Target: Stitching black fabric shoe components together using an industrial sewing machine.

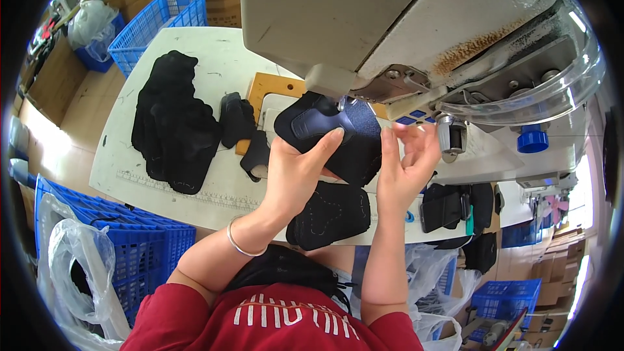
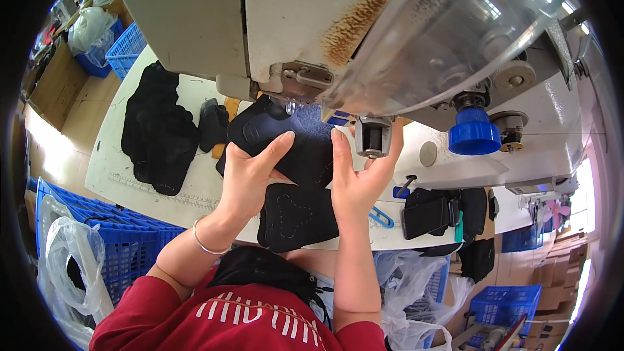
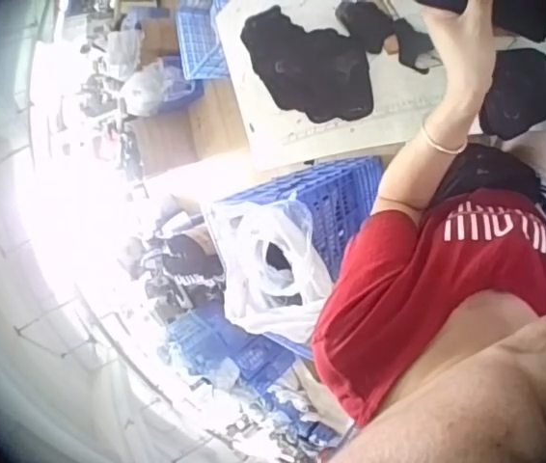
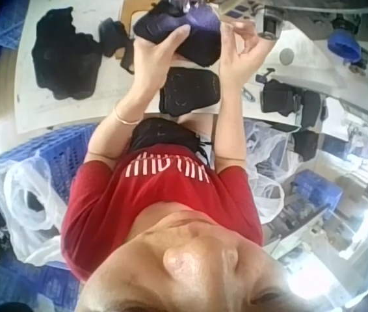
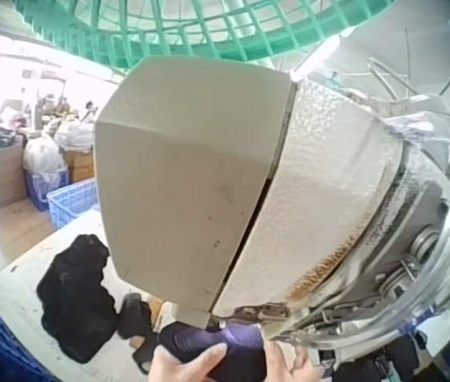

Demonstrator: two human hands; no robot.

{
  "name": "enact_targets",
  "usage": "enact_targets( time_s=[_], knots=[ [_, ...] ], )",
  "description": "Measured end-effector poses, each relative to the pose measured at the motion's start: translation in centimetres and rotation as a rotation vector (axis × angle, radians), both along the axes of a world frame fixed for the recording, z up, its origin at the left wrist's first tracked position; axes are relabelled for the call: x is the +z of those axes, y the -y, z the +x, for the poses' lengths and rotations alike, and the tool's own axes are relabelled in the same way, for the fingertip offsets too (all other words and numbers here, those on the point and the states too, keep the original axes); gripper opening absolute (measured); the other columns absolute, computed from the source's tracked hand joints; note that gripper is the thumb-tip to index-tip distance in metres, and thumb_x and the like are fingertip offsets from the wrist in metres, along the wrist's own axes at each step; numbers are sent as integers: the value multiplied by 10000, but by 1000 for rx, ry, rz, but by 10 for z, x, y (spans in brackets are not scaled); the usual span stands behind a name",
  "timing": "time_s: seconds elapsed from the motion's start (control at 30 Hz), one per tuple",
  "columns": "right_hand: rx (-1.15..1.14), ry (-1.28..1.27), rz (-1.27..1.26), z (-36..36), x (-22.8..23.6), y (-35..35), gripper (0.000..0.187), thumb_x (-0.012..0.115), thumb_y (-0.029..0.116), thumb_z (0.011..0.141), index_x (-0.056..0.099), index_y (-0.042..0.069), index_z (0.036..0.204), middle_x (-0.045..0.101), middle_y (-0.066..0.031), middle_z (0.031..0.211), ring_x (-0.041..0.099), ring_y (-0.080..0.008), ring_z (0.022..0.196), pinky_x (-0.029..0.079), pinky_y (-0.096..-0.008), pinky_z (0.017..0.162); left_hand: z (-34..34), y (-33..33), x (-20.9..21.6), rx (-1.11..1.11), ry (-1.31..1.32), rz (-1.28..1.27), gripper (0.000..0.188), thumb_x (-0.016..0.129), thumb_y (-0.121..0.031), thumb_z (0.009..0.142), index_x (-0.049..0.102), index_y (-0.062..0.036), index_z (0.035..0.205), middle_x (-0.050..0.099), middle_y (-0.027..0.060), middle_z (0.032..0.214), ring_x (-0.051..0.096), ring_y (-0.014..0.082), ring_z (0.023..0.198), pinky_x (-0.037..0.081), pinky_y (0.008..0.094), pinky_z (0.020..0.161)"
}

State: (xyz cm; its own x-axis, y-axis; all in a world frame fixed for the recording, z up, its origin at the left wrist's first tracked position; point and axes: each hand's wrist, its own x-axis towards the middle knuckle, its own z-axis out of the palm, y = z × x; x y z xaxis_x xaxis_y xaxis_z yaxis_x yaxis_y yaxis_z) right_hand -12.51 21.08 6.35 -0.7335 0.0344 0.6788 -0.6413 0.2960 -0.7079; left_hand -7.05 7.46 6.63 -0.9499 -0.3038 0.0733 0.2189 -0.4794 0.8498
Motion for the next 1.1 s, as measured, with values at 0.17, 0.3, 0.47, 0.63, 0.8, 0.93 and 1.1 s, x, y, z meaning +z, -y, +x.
enact_targets(
  time_s=[0.17,0.3,0.47,0.63,0.8,0.93,1.1],
  knots=[
    [-171,-203,421,0,4,-12,268,640,52,874,520,-24,1101,553,-81,1025,579,-155,910,449,-270,859,-3,6,-1,-11,-32,22,188,633,-92,882,638,49,1006,676,77,879,663,127,739,595,273,559],
    [6,54,-13,3,-10,-5,259,621,55,883,514,40,1119,548,-46,954,565,-126,879,449,-260,802,-4,6,5,-31,-12,55,193,640,-99,875,642,57,989,677,90,872,668,140,734,599,294,565],
    [395,495,-298,23,-4,2,272,593,25,891,474,62,1132,592,-24,916,544,-61,836,423,-196,755,-4,20,2,-61,40,-6,199,648,-112,867,649,57,972,678,91,850,666,134,710,587,290,551],
    [427,387,-279,23,-7,5,162,616,30,889,596,30,1049,593,22,869,516,-17,752,412,-165,640,-12,29,2,-64,51,-91,199,674,-126,838,653,61,901,661,72,758,644,114,636,540,261,505],
    [424,403,-255,26,-8,8,132,613,25,888,624,32,1020,572,40,848,463,-2,701,385,-151,609,-18,47,8,-173,87,-206,309,665,-81,826,572,9,1106,648,77,943,652,110,755,570,245,579],
    [397,433,-269,32,-9,18,123,614,34,892,630,37,1013,547,56,806,451,8,666,389,-143,565,-27,59,14,-190,105,-310,225,689,-150,812,648,46,915,658,65,764,626,119,602,533,251,505],
    [339,458,-294,36,-8,29,109,609,79,900,631,62,1005,569,54,794,488,2,663,409,-157,526,-40,68,14,-309,62,-256,282,672,-145,808,618,61,992,650,91,850,637,128,662,536,257,505]
  ],
)
